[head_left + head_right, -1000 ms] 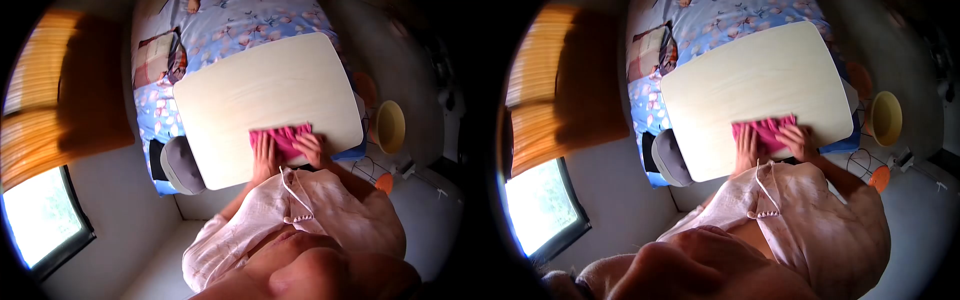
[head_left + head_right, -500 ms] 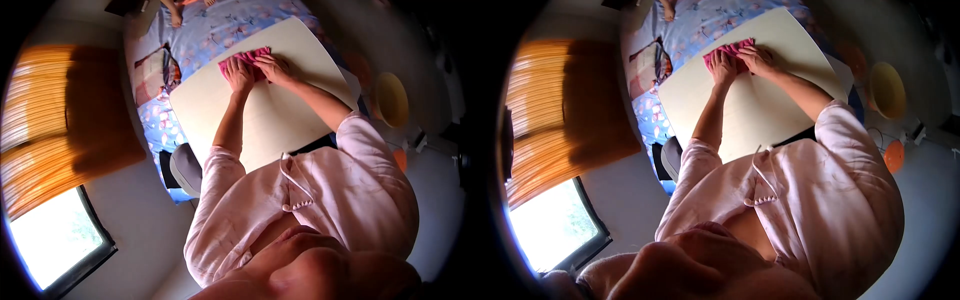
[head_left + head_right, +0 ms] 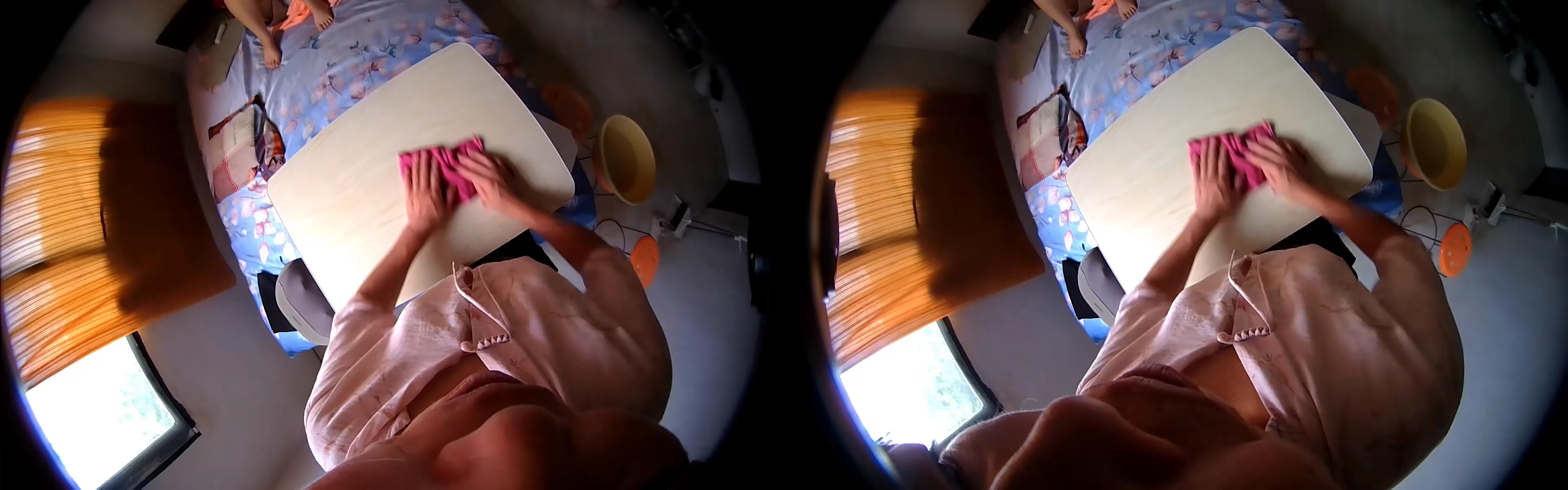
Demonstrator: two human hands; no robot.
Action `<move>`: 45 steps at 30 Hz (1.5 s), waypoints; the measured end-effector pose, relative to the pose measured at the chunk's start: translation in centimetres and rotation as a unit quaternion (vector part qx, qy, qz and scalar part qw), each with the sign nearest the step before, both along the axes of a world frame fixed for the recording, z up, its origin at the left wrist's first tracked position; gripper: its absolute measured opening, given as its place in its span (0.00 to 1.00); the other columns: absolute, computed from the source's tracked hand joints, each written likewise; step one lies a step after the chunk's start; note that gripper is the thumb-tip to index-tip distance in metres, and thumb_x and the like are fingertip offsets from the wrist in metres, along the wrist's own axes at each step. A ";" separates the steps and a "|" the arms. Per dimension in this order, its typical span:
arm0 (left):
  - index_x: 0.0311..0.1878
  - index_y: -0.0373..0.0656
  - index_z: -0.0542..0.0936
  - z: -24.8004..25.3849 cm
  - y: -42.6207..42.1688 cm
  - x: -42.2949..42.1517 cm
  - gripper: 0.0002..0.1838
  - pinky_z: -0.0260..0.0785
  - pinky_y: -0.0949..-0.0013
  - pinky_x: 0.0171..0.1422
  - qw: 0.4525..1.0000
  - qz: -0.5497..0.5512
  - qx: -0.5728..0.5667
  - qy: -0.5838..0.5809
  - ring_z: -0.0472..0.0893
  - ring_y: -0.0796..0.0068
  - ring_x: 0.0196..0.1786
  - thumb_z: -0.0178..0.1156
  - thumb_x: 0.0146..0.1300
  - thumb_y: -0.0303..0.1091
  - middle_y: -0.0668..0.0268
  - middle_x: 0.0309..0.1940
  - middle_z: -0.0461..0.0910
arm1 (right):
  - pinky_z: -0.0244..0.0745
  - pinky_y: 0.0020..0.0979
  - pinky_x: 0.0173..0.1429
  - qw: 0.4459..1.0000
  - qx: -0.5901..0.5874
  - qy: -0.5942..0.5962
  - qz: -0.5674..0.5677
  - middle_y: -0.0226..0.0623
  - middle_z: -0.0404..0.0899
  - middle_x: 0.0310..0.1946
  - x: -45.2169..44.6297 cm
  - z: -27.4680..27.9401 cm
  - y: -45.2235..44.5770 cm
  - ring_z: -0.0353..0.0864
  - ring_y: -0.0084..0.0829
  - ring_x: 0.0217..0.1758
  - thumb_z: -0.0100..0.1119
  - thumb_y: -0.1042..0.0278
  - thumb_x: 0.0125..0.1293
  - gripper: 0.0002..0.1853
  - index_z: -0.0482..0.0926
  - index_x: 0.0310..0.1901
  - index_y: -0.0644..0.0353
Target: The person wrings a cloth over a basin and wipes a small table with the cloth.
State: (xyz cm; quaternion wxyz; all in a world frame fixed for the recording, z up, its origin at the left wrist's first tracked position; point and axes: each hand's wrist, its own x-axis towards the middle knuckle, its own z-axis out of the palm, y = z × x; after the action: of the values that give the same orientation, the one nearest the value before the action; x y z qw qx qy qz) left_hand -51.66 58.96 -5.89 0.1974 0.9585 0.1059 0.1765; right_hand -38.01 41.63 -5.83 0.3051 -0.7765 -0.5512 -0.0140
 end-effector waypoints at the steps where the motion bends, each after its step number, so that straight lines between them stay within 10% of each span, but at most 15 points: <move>1: 0.77 0.33 0.66 -0.5 2.2 3.1 0.42 0.43 0.38 0.86 0.999 0.021 0.024 -0.010 0.56 0.41 0.84 0.63 0.67 0.49 0.42 0.80 0.59 | 0.65 0.47 0.77 0.999 0.032 -0.012 -0.027 0.41 0.76 0.71 2.8 -2.1 3.3 0.70 0.46 0.76 0.55 0.74 0.69 0.26 0.80 0.68 0.54; 7: 0.77 0.32 0.65 -2.0 6.5 11.9 0.39 0.44 0.37 0.85 0.993 0.110 0.029 0.014 0.56 0.40 0.83 0.58 0.70 0.50 0.41 0.80 0.59 | 0.65 0.44 0.78 0.988 0.057 0.061 -0.130 0.40 0.80 0.67 10.6 -2.6 11.1 0.73 0.42 0.74 0.55 0.76 0.68 0.25 0.82 0.66 0.50; 17: 0.78 0.33 0.64 -1.5 -12.2 -2.0 0.42 0.46 0.35 0.85 0.997 -0.082 -0.005 0.014 0.53 0.37 0.84 0.66 0.65 0.43 0.40 0.81 0.57 | 0.61 0.54 0.76 0.980 -0.089 -0.035 -0.175 0.41 0.77 0.70 -5.7 0.4 -14.5 0.71 0.46 0.76 0.55 0.75 0.67 0.20 0.85 0.59 0.58; 27: 0.75 0.30 0.66 -2.1 3.6 16.0 0.38 0.45 0.36 0.84 0.998 0.054 0.027 -0.028 0.55 0.35 0.83 0.56 0.72 0.48 0.37 0.79 0.59 | 0.71 0.49 0.70 0.971 0.066 -0.088 -0.211 0.36 0.82 0.65 12.4 -1.1 9.2 0.75 0.44 0.72 0.59 0.66 0.70 0.16 0.87 0.56 0.51; 37: 0.77 0.36 0.67 0.1 -12.7 0.7 0.39 0.50 0.34 0.83 0.994 -0.091 -0.061 -0.020 0.59 0.36 0.82 0.65 0.65 0.43 0.40 0.79 0.61 | 0.62 0.50 0.77 0.976 -0.044 -0.057 -0.204 0.41 0.78 0.69 -1.4 0.4 -14.3 0.73 0.45 0.75 0.58 0.72 0.72 0.19 0.84 0.62 0.53; 45: 0.77 0.35 0.67 -1.0 -5.0 10.1 0.40 0.43 0.34 0.85 0.998 -0.026 0.010 -0.054 0.55 0.35 0.83 0.62 0.68 0.50 0.39 0.80 0.58 | 0.67 0.47 0.77 0.970 0.006 -0.055 -0.235 0.40 0.77 0.70 7.4 1.4 -3.7 0.71 0.48 0.76 0.58 0.71 0.71 0.19 0.84 0.61 0.50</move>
State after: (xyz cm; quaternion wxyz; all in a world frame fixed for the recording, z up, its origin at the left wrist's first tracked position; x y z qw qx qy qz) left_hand -41.55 53.93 -6.91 0.1973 0.9521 0.0681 0.2234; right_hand -30.59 37.95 -4.46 0.2668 -0.8806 -0.3691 -0.1311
